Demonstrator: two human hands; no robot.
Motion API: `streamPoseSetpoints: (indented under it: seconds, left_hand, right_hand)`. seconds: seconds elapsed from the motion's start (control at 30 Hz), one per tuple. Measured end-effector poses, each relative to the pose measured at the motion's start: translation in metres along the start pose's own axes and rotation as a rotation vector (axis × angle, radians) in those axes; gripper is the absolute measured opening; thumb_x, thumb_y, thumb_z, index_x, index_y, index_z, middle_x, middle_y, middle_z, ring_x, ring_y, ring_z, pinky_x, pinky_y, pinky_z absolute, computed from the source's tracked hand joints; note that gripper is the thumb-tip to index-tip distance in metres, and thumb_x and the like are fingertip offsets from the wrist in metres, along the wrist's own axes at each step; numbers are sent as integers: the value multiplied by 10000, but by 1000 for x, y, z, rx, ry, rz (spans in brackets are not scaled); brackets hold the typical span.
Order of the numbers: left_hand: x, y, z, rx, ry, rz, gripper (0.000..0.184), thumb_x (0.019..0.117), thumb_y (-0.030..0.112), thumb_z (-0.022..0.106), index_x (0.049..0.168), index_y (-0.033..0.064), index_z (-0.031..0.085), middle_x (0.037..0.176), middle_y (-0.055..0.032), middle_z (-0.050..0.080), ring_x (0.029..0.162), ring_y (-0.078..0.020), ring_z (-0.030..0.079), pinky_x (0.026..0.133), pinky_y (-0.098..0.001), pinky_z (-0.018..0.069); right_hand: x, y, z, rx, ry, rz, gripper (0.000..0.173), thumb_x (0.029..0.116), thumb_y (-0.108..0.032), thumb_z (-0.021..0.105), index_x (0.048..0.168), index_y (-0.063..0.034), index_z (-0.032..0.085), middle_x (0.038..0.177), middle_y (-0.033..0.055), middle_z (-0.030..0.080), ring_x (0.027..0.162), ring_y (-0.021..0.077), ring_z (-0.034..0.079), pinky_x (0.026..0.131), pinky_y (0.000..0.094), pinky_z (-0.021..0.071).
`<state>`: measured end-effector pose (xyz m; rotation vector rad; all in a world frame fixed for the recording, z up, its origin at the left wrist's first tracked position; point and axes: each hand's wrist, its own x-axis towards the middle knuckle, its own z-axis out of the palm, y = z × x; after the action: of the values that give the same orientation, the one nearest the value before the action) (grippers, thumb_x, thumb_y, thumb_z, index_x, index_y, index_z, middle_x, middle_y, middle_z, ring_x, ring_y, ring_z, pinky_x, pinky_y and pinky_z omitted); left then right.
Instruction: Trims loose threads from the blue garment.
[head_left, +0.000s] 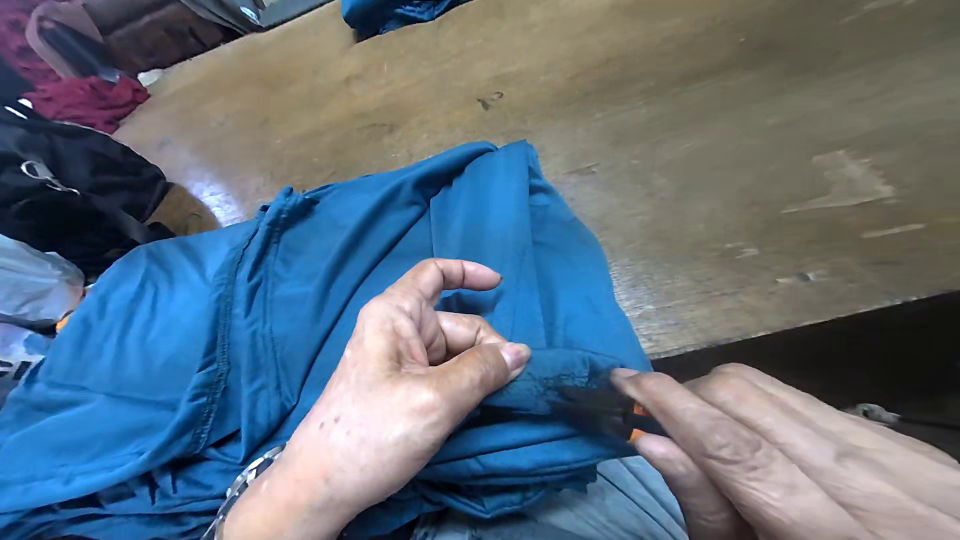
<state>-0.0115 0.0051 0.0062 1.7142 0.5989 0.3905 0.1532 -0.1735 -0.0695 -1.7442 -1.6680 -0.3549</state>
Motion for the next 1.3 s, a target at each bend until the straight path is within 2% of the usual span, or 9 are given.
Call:
streamPoseSetpoints:
  seconds: [0.13,0.27,0.33,0.47,0.8,0.93,1.0,1.13,1.3]
  left_hand:
    - [-17,-4,4,37,91,-27,191,906,24,702,784,171,702,664,112,643,589,50,570,545,-111,477]
    - [-22,-6,2,10,69,-26,240,905,51,707,725,210,700,677,147,650,616,80,580,570,-95,485]
    - [-19,-5,3,-25,89,-49,198,898,34,704,779,192,708,673,110,658,600,46,591,547,-114,487]
    - [0,0,0,-35,-6,-41,450,960,62,643,1384,101,495,744,-51,712,541,-70,603,452,-154,429]
    - [0,0,-1,-45,-14,-53,435,959,58,635,1374,88,507,748,-55,719,558,-70,623,461,-154,446]
    - [-13,-2,3,-78,53,-108,182,907,26,663,842,192,702,671,94,666,585,34,605,527,-112,493]
    - [-8,-1,1,-80,7,-77,147,942,22,635,1050,120,656,724,9,705,590,-20,623,506,-134,469]
    - [-16,-1,5,-72,63,-117,245,920,-8,637,780,187,680,656,114,647,583,66,584,536,-94,484]
    - [2,0,1,-60,-13,-64,453,950,53,630,1383,79,500,737,-66,709,557,-77,623,458,-157,445]
  right_hand:
    - [0,-2,3,-13,17,5,357,1078,-297,461,1205,-50,685,768,103,598,645,228,540,538,351,389]
    - [2,-4,4,-16,28,8,363,1079,-312,457,1198,-57,685,765,93,591,649,222,534,537,344,381]
    - [2,-4,3,-16,26,6,381,1083,-322,438,1211,-56,679,775,94,593,656,221,537,542,344,384]
    - [0,-3,2,-12,25,9,379,1084,-308,434,1233,-49,668,790,104,604,657,224,546,536,352,387]
    - [2,-4,3,-19,20,-3,349,1074,-289,463,1195,-46,682,769,104,601,643,232,543,529,360,387]
    - [2,-6,4,-24,32,11,352,1078,-300,461,1192,-55,687,761,94,588,646,219,529,544,342,381]
    - [4,-8,6,-21,33,23,351,1077,-299,463,1193,-55,687,755,90,579,638,214,522,535,341,374]
    - [7,-10,8,-17,30,9,311,1073,-275,477,1180,-66,683,754,89,573,630,218,518,532,347,360]
    - [5,-7,8,-22,39,-15,309,1071,-281,481,1157,-62,681,752,87,588,633,219,526,533,353,378]
